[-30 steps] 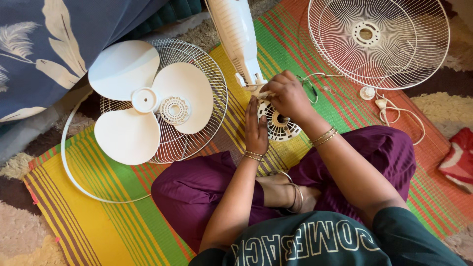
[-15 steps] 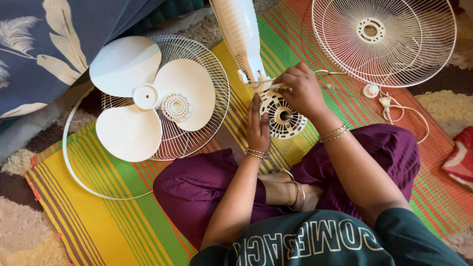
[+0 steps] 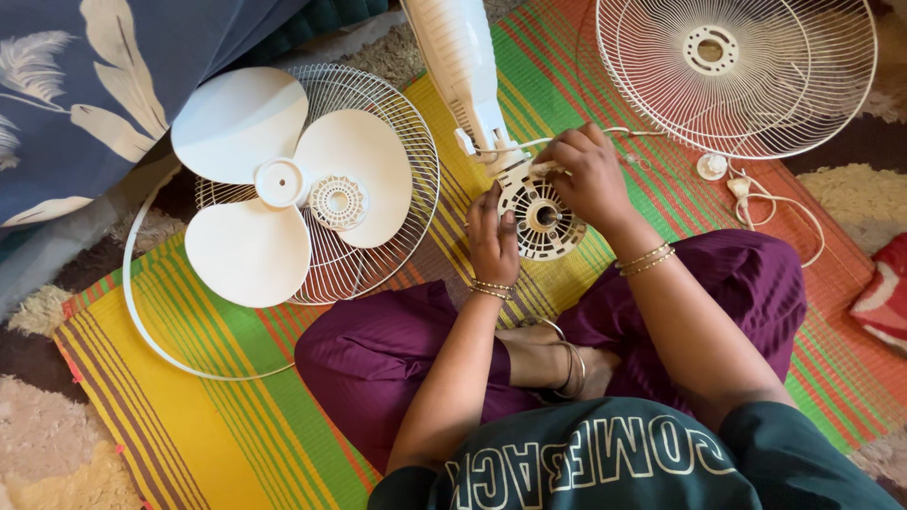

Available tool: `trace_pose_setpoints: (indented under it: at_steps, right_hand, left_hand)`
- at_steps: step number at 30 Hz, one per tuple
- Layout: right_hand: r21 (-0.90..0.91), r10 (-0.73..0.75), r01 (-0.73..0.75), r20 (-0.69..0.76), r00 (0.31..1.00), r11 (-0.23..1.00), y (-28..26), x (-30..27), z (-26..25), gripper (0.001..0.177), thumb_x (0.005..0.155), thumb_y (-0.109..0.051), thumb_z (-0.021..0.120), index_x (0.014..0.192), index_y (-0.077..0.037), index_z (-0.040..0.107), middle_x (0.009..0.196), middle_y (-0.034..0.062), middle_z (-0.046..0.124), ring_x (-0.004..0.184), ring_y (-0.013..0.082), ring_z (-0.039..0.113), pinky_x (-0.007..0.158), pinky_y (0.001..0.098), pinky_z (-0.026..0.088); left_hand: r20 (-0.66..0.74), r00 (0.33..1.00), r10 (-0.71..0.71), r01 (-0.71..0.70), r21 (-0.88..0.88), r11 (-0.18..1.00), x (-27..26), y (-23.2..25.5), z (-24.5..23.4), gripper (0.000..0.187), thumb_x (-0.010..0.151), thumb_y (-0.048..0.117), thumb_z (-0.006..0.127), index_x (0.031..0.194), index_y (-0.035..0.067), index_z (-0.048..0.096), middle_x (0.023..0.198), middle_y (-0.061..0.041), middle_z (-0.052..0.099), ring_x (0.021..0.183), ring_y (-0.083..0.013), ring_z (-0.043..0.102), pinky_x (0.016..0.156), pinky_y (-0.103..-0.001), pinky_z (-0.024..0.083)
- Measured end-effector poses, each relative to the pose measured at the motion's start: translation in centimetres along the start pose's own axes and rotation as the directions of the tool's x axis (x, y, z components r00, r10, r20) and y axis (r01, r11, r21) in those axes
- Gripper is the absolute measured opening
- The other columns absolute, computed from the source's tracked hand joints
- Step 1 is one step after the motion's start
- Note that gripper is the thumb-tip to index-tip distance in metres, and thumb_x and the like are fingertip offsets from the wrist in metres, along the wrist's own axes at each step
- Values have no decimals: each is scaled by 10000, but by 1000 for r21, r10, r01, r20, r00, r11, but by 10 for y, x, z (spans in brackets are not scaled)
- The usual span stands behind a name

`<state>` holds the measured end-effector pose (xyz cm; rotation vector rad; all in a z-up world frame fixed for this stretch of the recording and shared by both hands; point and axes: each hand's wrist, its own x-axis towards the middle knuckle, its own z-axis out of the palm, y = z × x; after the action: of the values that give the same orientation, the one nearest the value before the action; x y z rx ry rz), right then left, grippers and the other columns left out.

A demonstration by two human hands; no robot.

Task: The person sits on a mat and cleans the internal motor housing of a disassembled white pedestal fan using a white cloth. They wipe the vents and inner surfaces of the motor casing, then reattach the casing to the fan neck.

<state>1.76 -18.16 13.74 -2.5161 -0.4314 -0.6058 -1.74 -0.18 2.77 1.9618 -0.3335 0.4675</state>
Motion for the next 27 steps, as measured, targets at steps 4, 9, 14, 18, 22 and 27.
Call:
trace_pose_setpoints:
  at_steps: [4, 9, 14, 18, 22, 27]
  right_hand:
    - [-16, 72, -73, -58, 996, 997, 4, -24, -9, 191, 774, -34, 789, 940, -116, 741, 984, 35, 662, 989, 281, 561, 919, 413, 457]
    - [29, 130, -128, -59, 990, 991, 8, -52, -18, 158, 790, -28, 783, 925, -92, 731, 988, 48, 669, 988, 291, 568, 896, 420, 462]
    - [30, 120, -118, -64, 991, 993, 5, -76, -24, 140, 791, -16, 769, 898, -93, 720, 973, 44, 678, 971, 287, 589, 887, 424, 475]
    - [37, 154, -153, -35, 987, 988, -7, -98, -26, 158, 765, -8, 759, 893, -80, 702, 976, 58, 681, 950, 294, 588, 848, 407, 487]
    - [145, 187, -186, 10, 982, 972, -12, -101, -28, 168, 767, -46, 792, 910, -78, 709, 961, 55, 674, 915, 279, 584, 817, 389, 487]
    - [159, 188, -178, -46, 981, 971, -12, -92, -23, 158, 816, -76, 817, 944, -93, 726, 974, 37, 687, 916, 268, 582, 800, 387, 474]
  left_hand:
    - [5, 1000, -23, 22, 12, 1000, 0, -4, 2, 567, 1135, 459, 310, 1535, 99, 489, 1416, -206, 530, 1263, -328, 585, 1089, -441, 488]
    - [1, 1000, -18, 18, -4, 1000, -4, -11, 6, 562, 1144, 461, 301, 1527, 93, 485, 1421, -201, 533, 1286, -327, 586, 1103, -437, 496]
    - [18, 999, -49, 48, 32, 998, -5, -19, 11, 579, 1133, 455, 266, 1520, 81, 479, 1436, -188, 530, 1287, -303, 584, 1096, -422, 513]
    - [19, 999, -45, 44, 32, 998, -6, -21, 10, 591, 1137, 464, 261, 1515, 65, 477, 1441, -189, 532, 1300, -304, 579, 1115, -427, 502]
    - [35, 995, -88, 90, -57, 994, -5, -19, 2, 615, 1129, 494, 273, 1495, 45, 479, 1441, -200, 521, 1314, -310, 567, 1128, -434, 480]
    - [54, 983, -175, 178, -63, 982, -6, -15, -1, 695, 1100, 578, 262, 1480, 45, 494, 1467, -213, 501, 1390, -348, 503, 1189, -469, 390]
